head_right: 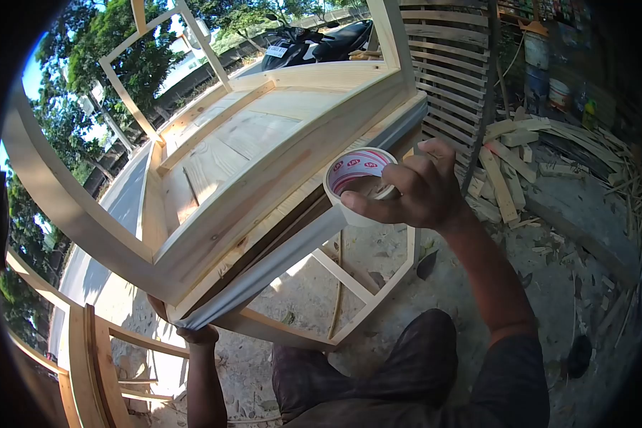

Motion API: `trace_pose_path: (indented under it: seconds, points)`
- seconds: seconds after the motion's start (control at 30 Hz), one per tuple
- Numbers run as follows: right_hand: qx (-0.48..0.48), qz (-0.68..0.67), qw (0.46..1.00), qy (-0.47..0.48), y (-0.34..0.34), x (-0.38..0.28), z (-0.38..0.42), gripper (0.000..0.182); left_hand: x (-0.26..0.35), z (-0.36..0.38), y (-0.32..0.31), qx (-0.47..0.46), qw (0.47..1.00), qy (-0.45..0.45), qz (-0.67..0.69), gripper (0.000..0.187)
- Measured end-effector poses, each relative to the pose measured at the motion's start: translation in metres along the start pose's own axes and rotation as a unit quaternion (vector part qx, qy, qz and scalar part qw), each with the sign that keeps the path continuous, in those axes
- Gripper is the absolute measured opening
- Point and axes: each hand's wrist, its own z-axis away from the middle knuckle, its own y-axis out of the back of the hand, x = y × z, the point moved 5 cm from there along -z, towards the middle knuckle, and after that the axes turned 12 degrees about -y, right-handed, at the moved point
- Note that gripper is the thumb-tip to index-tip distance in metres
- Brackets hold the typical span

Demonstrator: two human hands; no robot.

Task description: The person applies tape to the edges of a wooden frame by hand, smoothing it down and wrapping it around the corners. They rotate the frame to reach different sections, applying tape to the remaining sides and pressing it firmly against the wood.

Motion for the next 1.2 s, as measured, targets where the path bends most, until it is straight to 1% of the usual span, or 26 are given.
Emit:
trace_pose_path:
  seconds: [0.1,0.17,0.23,0.33,0.4,0.43,0.47,0.57,0.6,0.7,0.73,0.77,0.8,0.9,0.93,1.03,1.07,1.17,1.2]
  points:
    - [-0.008,0.028,0.999,0.037,0.008,0.0,0.0,0.053,0.008,-0.009,0.002,-0.05,0.998,0.021,-0.009,0.11]
    - [-0.08,0.009,0.994,0.073,0.01,0.001,-0.019,0.053,0.008,-0.008,0.002,-0.057,0.998,0.039,-0.008,0.112]
    - [-0.169,-0.062,0.98,0.084,0.005,0.009,-0.021,0.06,0.005,-0.004,0.002,-0.031,0.998,0.052,0.0,0.115]
    - [-0.298,-0.216,0.928,0.059,0.004,0.022,-0.022,0.075,0.001,0.0,0.0,-0.004,0.998,0.062,0.005,0.115]
    - [-0.363,-0.269,0.892,0.038,0.018,0.03,-0.043,0.083,0.0,0.001,0.001,0.0,0.998,0.061,0.004,0.115]
    - [-0.382,-0.351,0.854,-0.033,0.02,0.035,-0.047,0.084,-0.001,0.002,0.001,0.004,0.998,0.061,0.005,0.115]
    - [-0.397,-0.429,0.805,-0.104,0.025,0.038,-0.046,0.085,-0.001,0.004,0.001,0.006,0.998,0.059,0.005,0.115]
    - [-0.435,-0.536,0.685,-0.233,0.034,0.047,-0.049,0.064,-0.002,0.008,0.002,0.017,0.998,0.058,0.001,0.115]
    - [-0.462,-0.52,0.671,-0.256,0.036,0.05,-0.051,0.061,-0.002,0.009,0.001,0.017,0.998,0.059,0.0,0.115]
    - [-0.46,-0.392,0.774,-0.187,0.041,0.039,-0.07,0.045,-0.002,0.008,0.0,0.018,0.998,0.064,-0.001,0.115]
    - [-0.448,-0.325,0.826,-0.107,0.039,0.036,-0.073,0.042,-0.003,0.006,0.001,0.018,0.998,0.066,-0.002,0.115]
    - [-0.43,-0.255,0.866,-0.025,0.034,0.032,-0.074,0.04,-0.004,0.006,0.002,0.018,0.998,0.065,-0.002,0.115]
    - [-0.367,-0.234,0.9,0.011,0.026,0.029,-0.077,0.033,-0.004,0.006,0.003,0.018,0.998,0.068,-0.003,0.115]
    - [-0.433,-0.158,0.883,-0.092,0.001,0.027,-0.067,0.029,-0.003,0.003,0.004,0.011,0.997,0.077,-0.003,0.114]
    - [-0.442,-0.149,0.874,-0.133,-0.007,0.027,-0.062,0.029,-0.002,0.002,0.004,0.009,0.996,0.086,-0.004,0.114]
    - [-0.325,-0.089,0.937,-0.095,-0.015,0.012,-0.064,0.035,-0.003,0.005,0.006,0.004,0.997,0.079,-0.015,0.112]
    - [-0.315,-0.079,0.94,-0.109,-0.014,0.012,-0.069,0.04,-0.004,0.005,0.006,0.003,0.997,0.072,-0.017,0.111]
    - [-0.307,-0.092,0.938,-0.135,-0.017,0.015,-0.064,0.044,-0.001,0.003,0.004,0.005,0.998,0.059,-0.019,0.107]
    - [-0.334,-0.12,0.923,-0.151,-0.018,0.02,-0.058,0.045,0.001,0.003,0.004,0.006,0.998,0.055,-0.02,0.105]
